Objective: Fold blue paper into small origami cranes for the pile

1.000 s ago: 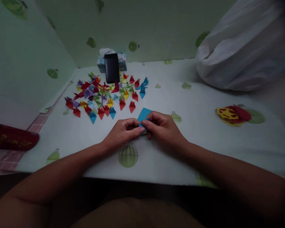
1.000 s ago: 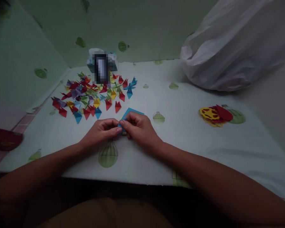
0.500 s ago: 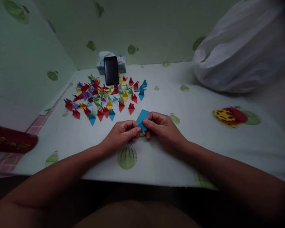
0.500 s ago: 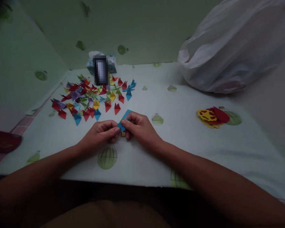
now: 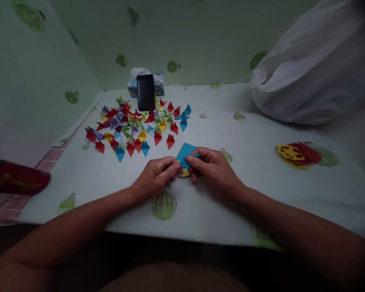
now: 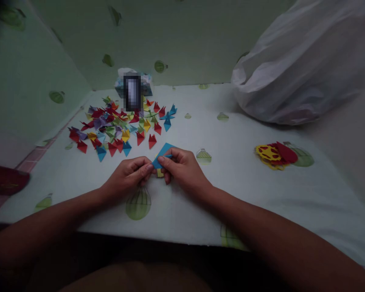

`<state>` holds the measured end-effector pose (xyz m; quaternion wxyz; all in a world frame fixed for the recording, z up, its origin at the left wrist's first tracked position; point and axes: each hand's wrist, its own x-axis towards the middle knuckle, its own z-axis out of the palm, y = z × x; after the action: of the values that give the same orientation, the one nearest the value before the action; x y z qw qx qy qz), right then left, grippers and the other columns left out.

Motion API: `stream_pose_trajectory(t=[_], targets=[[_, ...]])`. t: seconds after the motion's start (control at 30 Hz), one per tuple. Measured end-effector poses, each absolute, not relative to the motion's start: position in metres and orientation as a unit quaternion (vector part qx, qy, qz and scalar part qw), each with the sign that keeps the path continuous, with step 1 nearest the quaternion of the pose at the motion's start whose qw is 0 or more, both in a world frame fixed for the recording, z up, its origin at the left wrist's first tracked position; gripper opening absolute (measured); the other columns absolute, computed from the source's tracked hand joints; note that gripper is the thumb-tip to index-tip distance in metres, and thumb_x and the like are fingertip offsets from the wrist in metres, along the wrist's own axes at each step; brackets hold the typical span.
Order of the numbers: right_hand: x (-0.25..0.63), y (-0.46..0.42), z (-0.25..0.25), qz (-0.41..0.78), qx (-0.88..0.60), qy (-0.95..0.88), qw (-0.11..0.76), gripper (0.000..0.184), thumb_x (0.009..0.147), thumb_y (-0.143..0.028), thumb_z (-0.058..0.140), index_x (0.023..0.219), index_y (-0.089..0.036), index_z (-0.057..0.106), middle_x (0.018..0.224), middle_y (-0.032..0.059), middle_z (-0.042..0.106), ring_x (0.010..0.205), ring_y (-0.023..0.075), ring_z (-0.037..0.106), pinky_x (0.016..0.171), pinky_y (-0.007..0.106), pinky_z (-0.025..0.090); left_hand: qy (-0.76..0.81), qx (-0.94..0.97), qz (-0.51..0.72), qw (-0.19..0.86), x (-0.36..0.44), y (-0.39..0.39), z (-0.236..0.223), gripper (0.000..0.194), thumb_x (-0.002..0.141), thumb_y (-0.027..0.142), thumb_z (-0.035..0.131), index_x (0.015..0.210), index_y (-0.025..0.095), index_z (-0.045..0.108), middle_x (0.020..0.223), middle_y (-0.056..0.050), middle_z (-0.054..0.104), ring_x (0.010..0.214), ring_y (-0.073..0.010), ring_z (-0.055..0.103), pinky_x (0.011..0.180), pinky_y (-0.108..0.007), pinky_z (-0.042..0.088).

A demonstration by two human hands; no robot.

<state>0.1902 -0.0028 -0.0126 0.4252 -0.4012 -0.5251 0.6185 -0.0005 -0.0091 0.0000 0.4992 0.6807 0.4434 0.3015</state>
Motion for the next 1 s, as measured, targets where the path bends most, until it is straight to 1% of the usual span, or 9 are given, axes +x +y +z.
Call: stream_pose_trajectory(t=[0.1,0.2,0.3,0.4,0.57,0.7,0.77,0.9,1.0], targets=[[0.189,-0.003,-0.014,0.627,-0.398,-0.501,0.445,0.033,0.084,-0.044,0.076,0.072,-0.018,0.061,0.056,-0.004,0.061,0.046,0.0081,0.052,0.052,0.024,0.041,0.438,0.696,0.313,0.475,-0.002,-0.007,-0.003,0.025,0.097,0.033,0.052,0.082,0.016,0.063,0.059,0.004,0.055,0.05,-0.0083,0.049,0.051,-0.02,0.041],[0.188,-0.003,-0.015,0.62,-0.399,-0.489,0.466,0.032,0.085,-0.043,0.075,0.072,-0.018,0.06,0.056,-0.0042,0.061,0.047,0.0083,0.053,0.052,0.024,0.043,0.435,0.703,0.343,0.446,-0.003,-0.004,-0.009,0.018,0.088,0.033,0.066,0.095,0.016,0.066,0.067,0.003,0.063,0.056,-0.0098,0.055,0.054,-0.021,0.044],[0.187,-0.004,-0.017,0.625,-0.383,-0.481,0.481,0.029,0.086,-0.041,0.075,0.074,-0.018,0.061,0.058,-0.0042,0.062,0.049,0.0085,0.055,0.054,0.024,0.045,0.442,0.705,0.372,0.411,-0.004,-0.004,-0.013,0.02,0.081,0.031,0.075,0.092,0.017,0.067,0.071,0.001,0.068,0.06,-0.0109,0.059,0.057,-0.021,0.046],[0.186,-0.005,-0.018,0.636,-0.364,-0.475,0.488,0.026,0.088,-0.038,0.073,0.076,-0.018,0.062,0.06,-0.0038,0.063,0.051,0.0087,0.057,0.056,0.024,0.047,0.45,0.717,0.39,0.363,-0.004,-0.005,-0.014,0.018,0.083,0.031,0.075,0.09,0.017,0.068,0.071,0.001,0.069,0.061,-0.0109,0.061,0.058,-0.021,0.048],[0.184,-0.006,-0.02,0.63,-0.368,-0.466,0.5,0.024,0.088,-0.038,0.073,0.077,-0.019,0.061,0.06,-0.0039,0.063,0.051,0.0099,0.058,0.056,0.026,0.05,0.442,0.749,0.395,0.296,-0.003,-0.008,-0.013,0.023,0.083,0.036,0.077,0.091,0.018,0.067,0.072,0.0,0.071,0.061,-0.0114,0.063,0.061,-0.021,0.053],[0.184,-0.009,-0.02,0.617,-0.369,-0.493,0.49,0.023,0.09,-0.036,0.072,0.078,-0.019,0.062,0.063,-0.0024,0.066,0.052,0.01,0.06,0.057,0.026,0.049,0.435,0.77,0.401,0.238,-0.003,-0.01,-0.015,0.009,0.09,0.024,0.069,0.094,0.016,0.067,0.08,-0.002,0.073,0.065,-0.0103,0.065,0.065,-0.021,0.054],[0.184,-0.01,-0.018,0.613,-0.371,-0.499,0.488,0.023,0.089,-0.036,0.073,0.078,-0.018,0.062,0.064,-0.0022,0.066,0.053,0.0101,0.06,0.057,0.026,0.049,0.424,0.773,0.413,0.23,-0.004,-0.011,-0.015,0.014,0.089,0.023,0.071,0.1,0.016,0.067,0.084,-0.003,0.074,0.068,-0.0105,0.067,0.067,-0.02,0.056],[0.185,-0.012,-0.016,0.598,-0.372,-0.499,0.505,0.023,0.09,-0.037,0.071,0.079,-0.02,0.061,0.06,-0.0033,0.064,0.054,0.0109,0.059,0.058,0.027,0.05,0.402,0.771,0.428,0.245,-0.003,-0.013,-0.013,0.039,0.081,0.035,0.082,0.11,0.016,0.064,0.089,-0.004,0.074,0.072,-0.012,0.07,0.07,-0.022,0.06],[0.185,-0.012,-0.016,0.586,-0.376,-0.515,0.5,0.023,0.09,-0.037,0.07,0.079,-0.02,0.06,0.06,-0.0029,0.064,0.055,0.0116,0.06,0.06,0.028,0.051,0.408,0.761,0.432,0.261,-0.002,-0.015,-0.012,0.034,0.082,0.036,0.08,0.105,0.016,0.065,0.087,-0.003,0.074,0.071,-0.0121,0.071,0.069,-0.022,0.06]])
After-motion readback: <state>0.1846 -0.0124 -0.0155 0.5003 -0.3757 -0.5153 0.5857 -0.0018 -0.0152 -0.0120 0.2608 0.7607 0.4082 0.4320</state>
